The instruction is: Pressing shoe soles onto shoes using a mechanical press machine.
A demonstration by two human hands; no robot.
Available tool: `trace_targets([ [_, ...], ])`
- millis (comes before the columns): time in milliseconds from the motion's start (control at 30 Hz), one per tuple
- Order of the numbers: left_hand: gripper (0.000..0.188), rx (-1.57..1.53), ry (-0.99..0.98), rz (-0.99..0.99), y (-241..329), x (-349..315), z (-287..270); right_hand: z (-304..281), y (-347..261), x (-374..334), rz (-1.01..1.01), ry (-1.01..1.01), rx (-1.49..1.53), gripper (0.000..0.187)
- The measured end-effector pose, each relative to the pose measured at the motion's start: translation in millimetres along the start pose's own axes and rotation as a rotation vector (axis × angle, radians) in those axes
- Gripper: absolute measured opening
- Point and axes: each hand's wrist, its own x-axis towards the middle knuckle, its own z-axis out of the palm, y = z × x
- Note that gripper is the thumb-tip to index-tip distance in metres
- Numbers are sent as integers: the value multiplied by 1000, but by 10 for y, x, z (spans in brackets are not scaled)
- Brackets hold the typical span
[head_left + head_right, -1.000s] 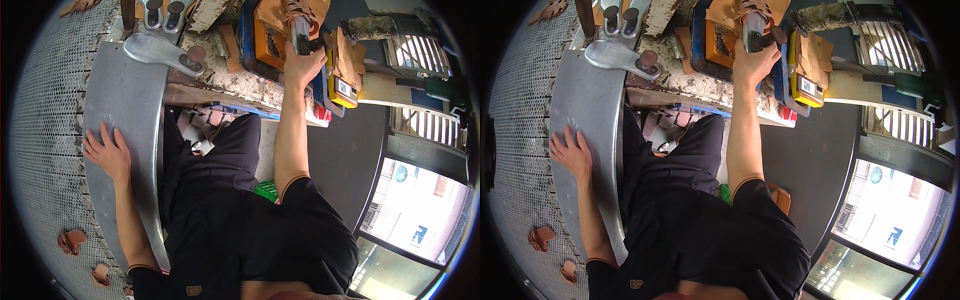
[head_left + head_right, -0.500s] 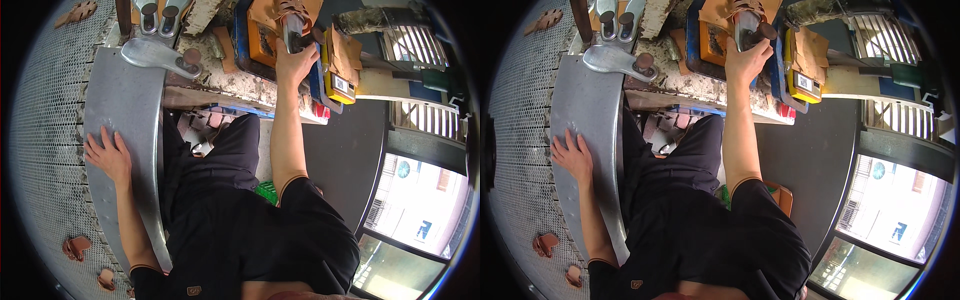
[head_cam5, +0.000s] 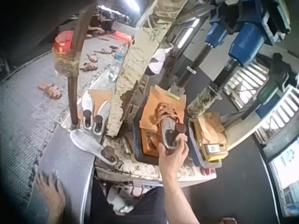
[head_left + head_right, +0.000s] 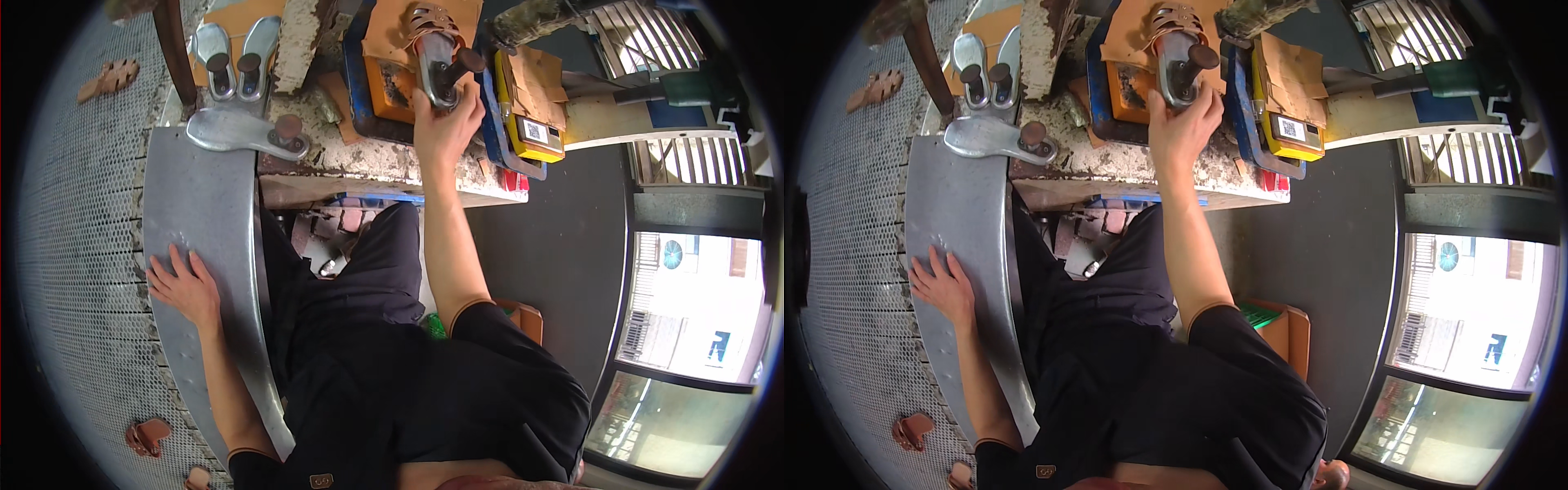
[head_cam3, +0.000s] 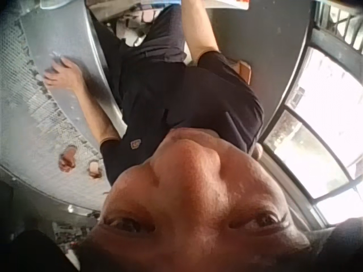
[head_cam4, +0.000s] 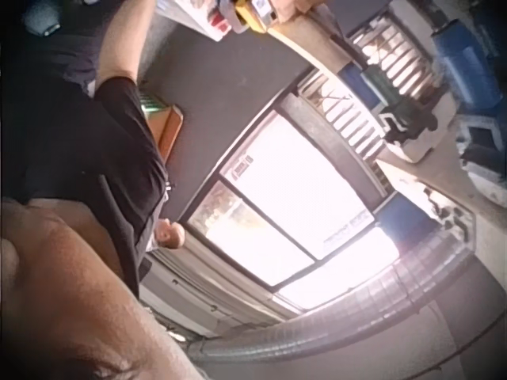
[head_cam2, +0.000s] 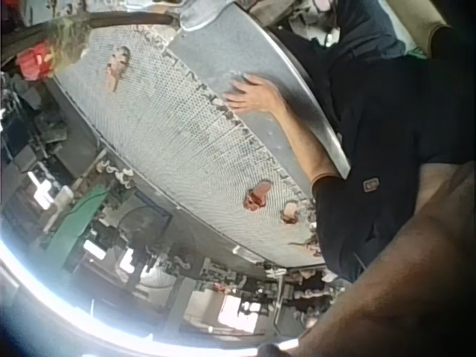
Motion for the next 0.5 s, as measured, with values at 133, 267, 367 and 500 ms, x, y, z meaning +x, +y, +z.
trace_targets([
  [133, 54, -6, 23, 9, 33, 29, -85, -295, -57, -611, -235, -18, 67, 65],
  [267, 53, 18, 17, -3, 69, 24, -171, -426, 95, -463, -146, 65, 17, 62],
  [367, 53, 12, 32, 8, 100, -19, -161, -413, -47, 96, -56, 64, 22, 72],
  [500, 53, 18, 61, 32, 110, -8, -137, -158, 48, 421, 30, -136, -94, 79],
])
